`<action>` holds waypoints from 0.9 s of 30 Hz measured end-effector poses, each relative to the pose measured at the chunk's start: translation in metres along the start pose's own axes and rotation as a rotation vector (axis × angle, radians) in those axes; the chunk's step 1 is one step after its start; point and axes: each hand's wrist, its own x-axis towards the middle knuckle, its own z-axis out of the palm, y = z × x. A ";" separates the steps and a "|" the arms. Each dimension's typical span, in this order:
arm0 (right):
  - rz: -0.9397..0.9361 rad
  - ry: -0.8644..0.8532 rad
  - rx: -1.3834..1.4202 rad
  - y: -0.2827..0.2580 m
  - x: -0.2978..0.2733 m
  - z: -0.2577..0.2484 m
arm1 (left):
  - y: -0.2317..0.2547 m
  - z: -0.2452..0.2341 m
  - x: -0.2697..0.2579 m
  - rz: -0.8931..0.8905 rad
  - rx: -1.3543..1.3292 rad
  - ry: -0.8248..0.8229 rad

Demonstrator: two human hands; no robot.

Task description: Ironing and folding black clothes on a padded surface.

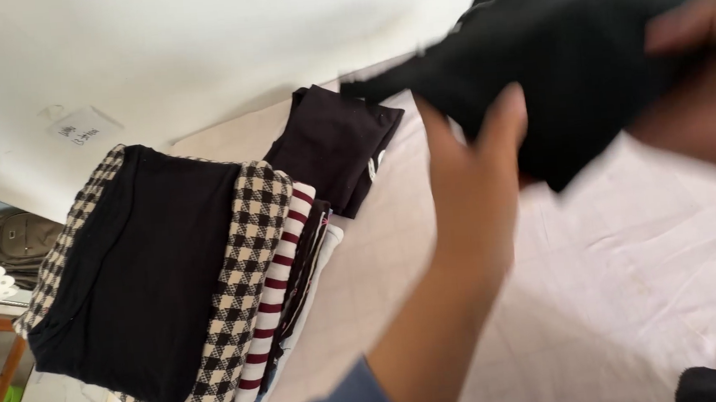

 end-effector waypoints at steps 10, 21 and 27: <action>-0.153 -0.232 -0.143 0.121 -0.034 0.002 | -0.042 -0.096 -0.092 -0.536 0.460 0.515; 0.264 -0.817 -0.064 0.154 0.059 0.206 | -0.034 -0.159 -0.011 -0.243 -0.527 0.582; 0.231 -0.602 -0.211 0.188 0.104 0.273 | -0.047 -0.186 -0.008 -0.248 -0.697 0.663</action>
